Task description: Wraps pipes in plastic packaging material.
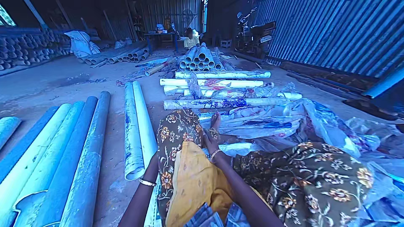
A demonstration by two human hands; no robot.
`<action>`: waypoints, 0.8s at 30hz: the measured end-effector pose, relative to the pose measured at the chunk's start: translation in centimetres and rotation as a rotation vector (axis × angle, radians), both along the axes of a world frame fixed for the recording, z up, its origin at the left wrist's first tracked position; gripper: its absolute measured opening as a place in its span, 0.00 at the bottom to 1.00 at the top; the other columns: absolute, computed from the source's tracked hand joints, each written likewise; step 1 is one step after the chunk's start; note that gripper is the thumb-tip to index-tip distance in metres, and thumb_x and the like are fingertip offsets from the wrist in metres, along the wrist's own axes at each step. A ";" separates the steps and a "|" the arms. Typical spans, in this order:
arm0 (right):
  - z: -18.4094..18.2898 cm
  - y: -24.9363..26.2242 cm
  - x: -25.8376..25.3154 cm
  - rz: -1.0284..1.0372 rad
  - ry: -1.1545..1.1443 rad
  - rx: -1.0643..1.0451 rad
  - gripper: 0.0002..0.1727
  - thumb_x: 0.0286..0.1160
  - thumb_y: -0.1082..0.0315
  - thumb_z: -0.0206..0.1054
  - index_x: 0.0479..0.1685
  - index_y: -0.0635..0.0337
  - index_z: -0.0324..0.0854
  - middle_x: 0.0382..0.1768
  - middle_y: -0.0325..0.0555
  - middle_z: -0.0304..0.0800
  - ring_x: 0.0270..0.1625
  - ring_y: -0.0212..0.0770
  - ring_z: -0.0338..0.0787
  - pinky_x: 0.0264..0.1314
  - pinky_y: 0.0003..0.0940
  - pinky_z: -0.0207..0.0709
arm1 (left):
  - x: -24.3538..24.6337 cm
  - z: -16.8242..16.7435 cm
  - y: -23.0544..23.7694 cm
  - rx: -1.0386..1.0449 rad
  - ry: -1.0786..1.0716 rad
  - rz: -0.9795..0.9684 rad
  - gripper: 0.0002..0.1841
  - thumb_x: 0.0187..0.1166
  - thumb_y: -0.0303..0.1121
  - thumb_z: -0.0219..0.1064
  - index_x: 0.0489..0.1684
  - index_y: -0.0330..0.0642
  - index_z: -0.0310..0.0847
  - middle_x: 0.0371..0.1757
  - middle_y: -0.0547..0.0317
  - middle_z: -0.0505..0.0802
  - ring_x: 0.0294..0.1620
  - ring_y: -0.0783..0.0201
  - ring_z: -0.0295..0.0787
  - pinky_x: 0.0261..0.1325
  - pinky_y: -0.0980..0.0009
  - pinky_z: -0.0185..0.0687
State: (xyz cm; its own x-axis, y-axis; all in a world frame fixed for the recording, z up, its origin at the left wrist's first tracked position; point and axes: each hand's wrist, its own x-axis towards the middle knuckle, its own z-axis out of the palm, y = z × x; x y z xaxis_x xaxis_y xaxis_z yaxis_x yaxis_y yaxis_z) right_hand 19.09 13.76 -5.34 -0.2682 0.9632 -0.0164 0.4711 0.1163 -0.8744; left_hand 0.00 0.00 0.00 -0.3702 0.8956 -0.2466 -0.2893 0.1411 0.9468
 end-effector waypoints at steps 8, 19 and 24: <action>4.8 -3.0 2.3 0.213 -0.183 -0.098 0.24 0.92 0.59 0.57 0.74 0.69 0.78 0.69 0.65 0.85 0.70 0.56 0.86 0.77 0.53 0.71 | -8.6 3.0 0.8 0.720 -0.102 -0.103 0.40 0.88 0.57 0.17 0.85 0.41 0.59 0.66 0.55 0.93 0.68 0.58 0.91 0.70 0.61 0.85; 22.7 6.1 16.4 -0.030 -0.427 0.427 0.18 0.90 0.63 0.59 0.59 0.70 0.85 0.51 0.60 0.92 0.50 0.49 0.92 0.61 0.50 0.80 | -6.4 15.0 9.6 0.844 0.035 -0.316 0.40 0.91 0.53 0.11 0.77 0.51 0.71 0.70 0.57 0.90 0.75 0.57 0.85 0.73 0.60 0.82; 26.3 10.0 25.1 -0.358 -0.781 0.442 0.20 0.88 0.63 0.60 0.60 0.77 0.82 0.60 0.79 0.84 0.69 0.75 0.82 0.72 0.73 0.65 | -1.7 12.5 13.8 0.602 0.473 -0.408 0.23 0.94 0.45 0.39 0.62 0.56 0.85 0.55 0.71 0.98 0.60 0.69 0.94 0.65 0.68 0.89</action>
